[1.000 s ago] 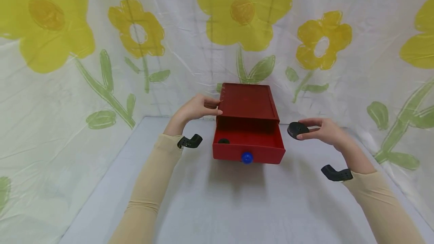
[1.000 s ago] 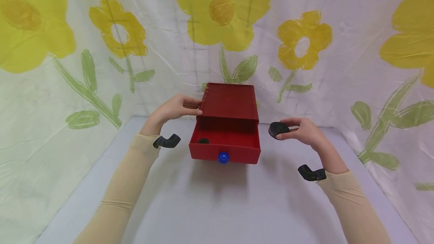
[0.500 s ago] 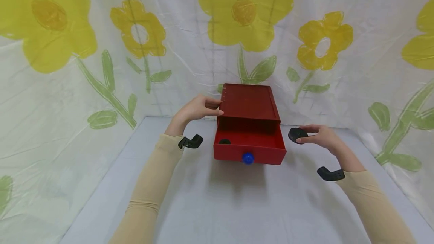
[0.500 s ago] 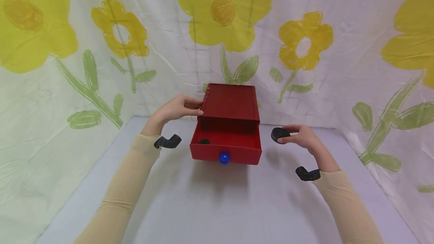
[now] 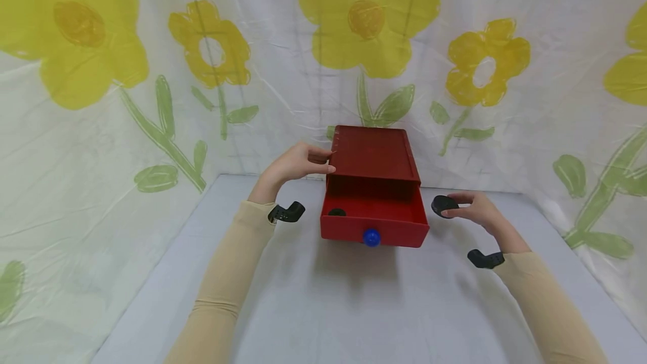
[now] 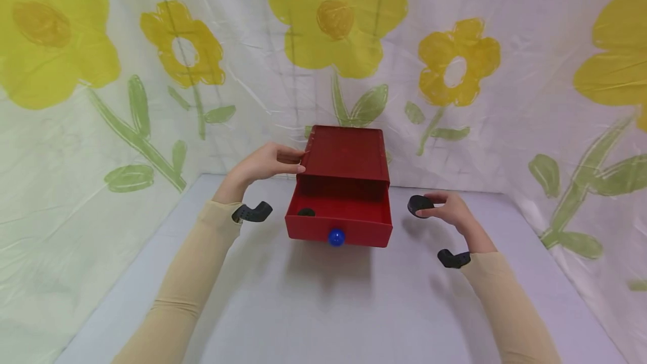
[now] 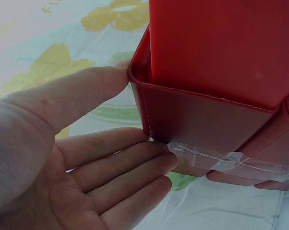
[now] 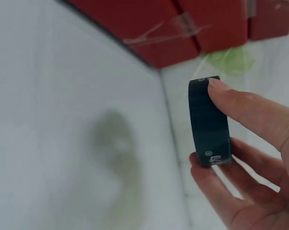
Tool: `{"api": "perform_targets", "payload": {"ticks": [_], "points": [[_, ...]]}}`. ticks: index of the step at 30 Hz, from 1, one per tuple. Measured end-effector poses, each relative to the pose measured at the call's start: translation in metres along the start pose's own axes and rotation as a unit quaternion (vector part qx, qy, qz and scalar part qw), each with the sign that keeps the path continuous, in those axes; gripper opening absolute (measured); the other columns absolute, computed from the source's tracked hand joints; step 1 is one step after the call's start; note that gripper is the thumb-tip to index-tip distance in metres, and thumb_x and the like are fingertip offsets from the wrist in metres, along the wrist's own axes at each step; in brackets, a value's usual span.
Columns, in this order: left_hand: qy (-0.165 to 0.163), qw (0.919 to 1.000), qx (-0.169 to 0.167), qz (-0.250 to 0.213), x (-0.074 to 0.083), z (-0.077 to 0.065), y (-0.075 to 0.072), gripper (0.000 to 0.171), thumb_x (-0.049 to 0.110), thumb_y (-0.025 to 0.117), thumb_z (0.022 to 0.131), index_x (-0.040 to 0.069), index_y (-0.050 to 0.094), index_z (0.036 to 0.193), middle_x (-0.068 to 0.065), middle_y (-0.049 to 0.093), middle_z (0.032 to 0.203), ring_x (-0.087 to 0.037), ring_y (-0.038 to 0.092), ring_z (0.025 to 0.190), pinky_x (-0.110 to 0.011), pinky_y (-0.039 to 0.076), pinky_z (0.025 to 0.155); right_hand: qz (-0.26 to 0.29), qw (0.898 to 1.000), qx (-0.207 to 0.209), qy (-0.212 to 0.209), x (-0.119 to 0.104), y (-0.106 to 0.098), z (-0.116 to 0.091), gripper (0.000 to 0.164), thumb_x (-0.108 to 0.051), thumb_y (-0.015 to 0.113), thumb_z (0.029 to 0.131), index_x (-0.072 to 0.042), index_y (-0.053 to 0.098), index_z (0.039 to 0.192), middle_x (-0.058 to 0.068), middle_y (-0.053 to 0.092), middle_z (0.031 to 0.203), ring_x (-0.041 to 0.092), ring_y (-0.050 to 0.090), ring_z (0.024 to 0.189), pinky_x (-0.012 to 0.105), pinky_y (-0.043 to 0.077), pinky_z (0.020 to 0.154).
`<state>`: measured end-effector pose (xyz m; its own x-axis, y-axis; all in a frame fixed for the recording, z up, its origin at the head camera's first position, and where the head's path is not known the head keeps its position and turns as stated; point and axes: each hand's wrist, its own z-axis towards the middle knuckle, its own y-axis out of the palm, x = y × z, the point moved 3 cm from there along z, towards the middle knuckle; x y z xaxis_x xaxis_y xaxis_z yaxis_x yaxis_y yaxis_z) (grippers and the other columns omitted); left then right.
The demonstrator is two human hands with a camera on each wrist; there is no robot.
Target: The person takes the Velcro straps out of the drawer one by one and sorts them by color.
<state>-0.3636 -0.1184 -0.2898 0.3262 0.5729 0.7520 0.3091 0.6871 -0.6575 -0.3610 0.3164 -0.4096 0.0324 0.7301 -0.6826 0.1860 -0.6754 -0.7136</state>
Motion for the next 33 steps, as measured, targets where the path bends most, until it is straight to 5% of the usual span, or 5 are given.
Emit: {"api": "perform_targets", "payload": {"ticks": [11,22,33], "points": [[0.004,1.0000,0.002,0.002,0.001,0.000,0.000,0.059,0.038,0.071,0.084,0.013,0.056,0.134,-0.005,0.057,0.134,-0.021,0.055,0.121,-0.039,0.049,0.095,0.025,0.999,0.001,0.020,0.032,0.012,0.011,0.085,-0.047,0.072,0.080,-0.004,0.037,0.144,0.028,0.034,0.145,0.047,0.029,0.130,0.063,0.034,0.098],[0.005,1.0000,-0.002,-0.006,0.001,0.000,0.000,0.059,0.037,0.071,0.084,0.012,0.055,0.135,-0.006,0.056,0.135,-0.022,0.054,0.121,-0.039,0.049,0.094,0.045,0.998,0.034,-0.001,0.042,0.024,0.011,0.083,-0.042,0.073,0.081,0.000,0.038,0.143,0.029,0.038,0.144,0.045,0.042,0.128,0.056,0.038,0.103],[0.004,1.0000,0.000,-0.003,0.001,-0.001,0.000,0.059,0.037,0.071,0.084,0.012,0.055,0.135,-0.006,0.056,0.135,-0.022,0.054,0.122,-0.039,0.049,0.095,0.051,0.998,0.047,0.001,0.048,0.035,0.017,0.076,-0.034,0.074,0.082,0.001,0.040,0.141,0.029,0.041,0.142,0.045,0.040,0.129,0.056,0.035,0.105]]}}
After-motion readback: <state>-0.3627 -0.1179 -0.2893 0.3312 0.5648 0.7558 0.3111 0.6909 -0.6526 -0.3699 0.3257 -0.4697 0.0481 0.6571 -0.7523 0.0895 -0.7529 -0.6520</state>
